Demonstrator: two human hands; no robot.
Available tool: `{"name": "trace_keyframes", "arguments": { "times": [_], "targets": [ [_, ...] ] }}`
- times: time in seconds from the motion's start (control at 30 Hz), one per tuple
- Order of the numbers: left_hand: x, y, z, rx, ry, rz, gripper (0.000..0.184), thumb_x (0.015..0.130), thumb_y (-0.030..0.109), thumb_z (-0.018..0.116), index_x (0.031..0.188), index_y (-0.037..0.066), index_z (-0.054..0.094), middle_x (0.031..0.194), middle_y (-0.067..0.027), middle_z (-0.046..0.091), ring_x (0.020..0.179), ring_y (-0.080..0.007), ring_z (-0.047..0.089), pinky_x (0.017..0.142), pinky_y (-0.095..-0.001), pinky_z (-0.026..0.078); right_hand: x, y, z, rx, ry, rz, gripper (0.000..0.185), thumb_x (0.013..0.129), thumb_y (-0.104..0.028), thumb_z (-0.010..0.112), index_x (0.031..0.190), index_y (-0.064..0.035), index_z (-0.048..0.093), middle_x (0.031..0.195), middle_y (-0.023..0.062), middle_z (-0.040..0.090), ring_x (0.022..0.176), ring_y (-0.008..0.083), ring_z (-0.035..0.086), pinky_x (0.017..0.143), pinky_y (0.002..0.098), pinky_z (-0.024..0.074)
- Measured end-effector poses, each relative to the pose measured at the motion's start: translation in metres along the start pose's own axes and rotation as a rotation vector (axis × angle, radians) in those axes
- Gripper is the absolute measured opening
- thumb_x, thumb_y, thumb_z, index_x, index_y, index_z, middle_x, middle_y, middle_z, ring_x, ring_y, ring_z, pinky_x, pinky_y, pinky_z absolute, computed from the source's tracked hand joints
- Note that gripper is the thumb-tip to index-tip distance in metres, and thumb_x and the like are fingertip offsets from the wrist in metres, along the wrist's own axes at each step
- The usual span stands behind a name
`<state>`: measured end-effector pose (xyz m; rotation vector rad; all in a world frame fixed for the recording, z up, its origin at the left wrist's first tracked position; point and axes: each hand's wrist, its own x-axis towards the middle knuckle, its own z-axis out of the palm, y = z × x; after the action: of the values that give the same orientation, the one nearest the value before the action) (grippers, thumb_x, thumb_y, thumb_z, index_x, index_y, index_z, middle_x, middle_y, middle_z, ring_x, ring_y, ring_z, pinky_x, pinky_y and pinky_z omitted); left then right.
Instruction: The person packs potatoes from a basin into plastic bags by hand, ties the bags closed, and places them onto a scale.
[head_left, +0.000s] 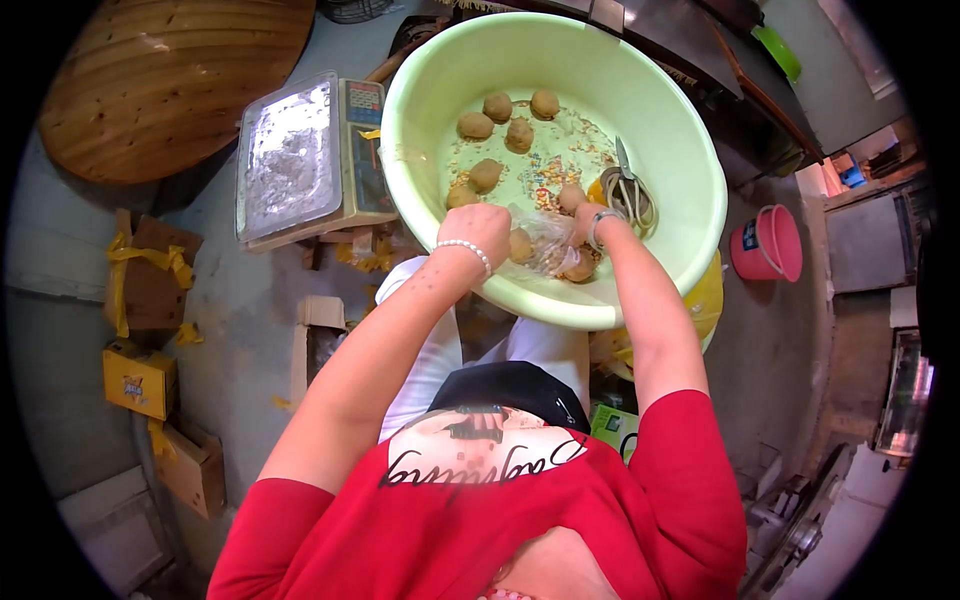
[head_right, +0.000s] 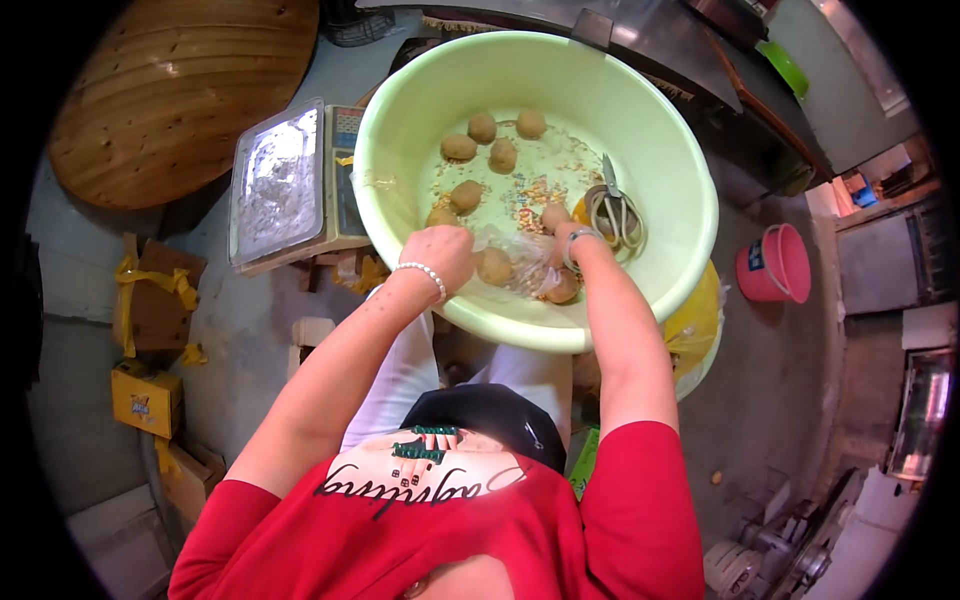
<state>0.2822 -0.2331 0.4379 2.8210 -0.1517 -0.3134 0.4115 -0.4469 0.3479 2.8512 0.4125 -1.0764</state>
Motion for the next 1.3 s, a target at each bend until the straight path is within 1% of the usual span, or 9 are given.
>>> {"name": "trace_keyframes", "arguments": {
  "times": [0.07, 0.27, 0.47, 0.57, 0.87, 0.97, 1.07, 1.17, 1.3],
  "targets": [
    [0.000, 0.001, 0.003, 0.003, 0.009, 0.000, 0.017, 0.074, 0.010, 0.051, 0.078, 0.001, 0.065, 0.082, -0.0181, 0.064, 0.080, -0.0317, 0.063, 0.071, -0.0383, 0.050, 0.000, 0.002, 0.004, 0.000, 0.003, 0.029, 0.044, 0.059, -0.026, 0.077, 0.095, -0.0015, 0.067, 0.097, 0.0163, 0.065, 0.087, 0.0263, 0.063, 0.077, 0.0323, 0.0496],
    [0.004, -0.004, 0.009, -0.025, 0.025, 0.003, 0.023, 0.076, 0.018, 0.050, 0.078, -0.001, 0.064, 0.083, -0.0198, 0.063, 0.081, -0.0340, 0.061, 0.073, -0.0410, 0.048, 0.016, -0.001, 0.014, 0.080, 0.020, 0.048, 0.043, 0.064, -0.032, 0.071, 0.093, -0.0006, 0.067, 0.091, 0.0159, 0.066, 0.082, 0.0242, 0.064, 0.074, 0.0316, 0.0496],
    [0.006, -0.005, 0.011, -0.019, 0.013, -0.007, 0.024, 0.076, 0.019, 0.050, 0.079, 0.000, 0.064, 0.083, -0.0201, 0.063, 0.081, -0.0340, 0.061, 0.073, -0.0412, 0.048, 0.012, 0.000, 0.015, 0.033, 0.208, -0.059, 0.039, 0.068, -0.024, 0.068, 0.097, 0.0010, 0.064, 0.090, 0.0170, 0.065, 0.083, 0.0262, 0.064, 0.076, 0.0322, 0.0492],
    [0.007, -0.006, 0.011, -0.014, 0.005, -0.005, 0.024, 0.076, 0.020, 0.050, 0.078, 0.000, 0.064, 0.083, -0.0198, 0.063, 0.081, -0.0339, 0.061, 0.073, -0.0412, 0.048, 0.006, -0.009, 0.004, 0.306, 0.202, 0.047, 0.031, 0.070, -0.015, 0.066, 0.097, 0.0004, 0.061, 0.103, 0.0213, 0.061, 0.099, 0.0315, 0.059, 0.084, 0.0360, 0.0465],
    [0.008, -0.007, 0.011, -0.014, 0.008, -0.019, 0.024, 0.076, 0.019, 0.050, 0.078, 0.000, 0.064, 0.083, -0.0195, 0.063, 0.080, -0.0339, 0.061, 0.073, -0.0415, 0.049, 0.026, 0.005, 0.011, 0.866, 0.035, -0.056, 0.015, 0.071, -0.006, 0.065, 0.083, 0.0021, 0.062, 0.073, 0.0164, 0.063, 0.055, 0.0202, 0.063, 0.047, 0.0342, 0.0504],
    [0.007, -0.006, 0.003, -0.028, 0.003, -0.029, 0.024, 0.076, 0.019, 0.049, 0.078, 0.000, 0.064, 0.084, -0.0197, 0.063, 0.081, -0.0340, 0.061, 0.072, -0.0412, 0.049, 0.022, 0.005, 0.008, 0.699, 0.063, -0.158, 0.014, 0.067, 0.009, 0.060, 0.079, 0.0027, 0.060, 0.070, 0.0131, 0.061, 0.058, 0.0219, 0.062, 0.043, 0.0358, 0.0514],
    [0.010, -0.010, 0.005, -0.038, 0.023, -0.020, 0.025, 0.076, 0.019, 0.049, 0.079, -0.001, 0.064, 0.084, -0.0201, 0.063, 0.081, -0.0341, 0.061, 0.072, -0.0409, 0.049, 0.012, 0.001, -0.004, 0.632, 0.164, -0.097, 0.011, 0.071, -0.007, 0.065, 0.079, 0.0001, 0.064, 0.068, 0.0139, 0.063, 0.054, 0.0212, 0.062, 0.052, 0.0340, 0.0512],
    [0.008, -0.010, -0.001, -0.037, 0.017, -0.028, 0.025, 0.077, 0.019, 0.049, 0.079, -0.001, 0.064, 0.085, -0.0202, 0.063, 0.081, -0.0341, 0.061, 0.072, -0.0407, 0.049, -0.004, -0.007, -0.020, 0.514, 0.171, 0.040, 0.012, 0.071, -0.010, 0.064, 0.080, -0.0017, 0.064, 0.071, 0.0134, 0.063, 0.058, 0.0227, 0.063, 0.055, 0.0337, 0.0512],
    [0.008, -0.011, -0.002, -0.054, 0.032, -0.016, 0.025, 0.077, 0.020, 0.050, 0.079, -0.001, 0.065, 0.086, -0.0203, 0.063, 0.081, -0.0342, 0.061, 0.072, -0.0405, 0.049, -0.041, -0.020, -0.037, 0.336, 0.194, -0.041, 0.013, 0.071, -0.011, 0.062, 0.080, -0.0023, 0.065, 0.074, 0.0139, 0.063, 0.063, 0.0228, 0.063, 0.058, 0.0328, 0.0507]
  ]
}}
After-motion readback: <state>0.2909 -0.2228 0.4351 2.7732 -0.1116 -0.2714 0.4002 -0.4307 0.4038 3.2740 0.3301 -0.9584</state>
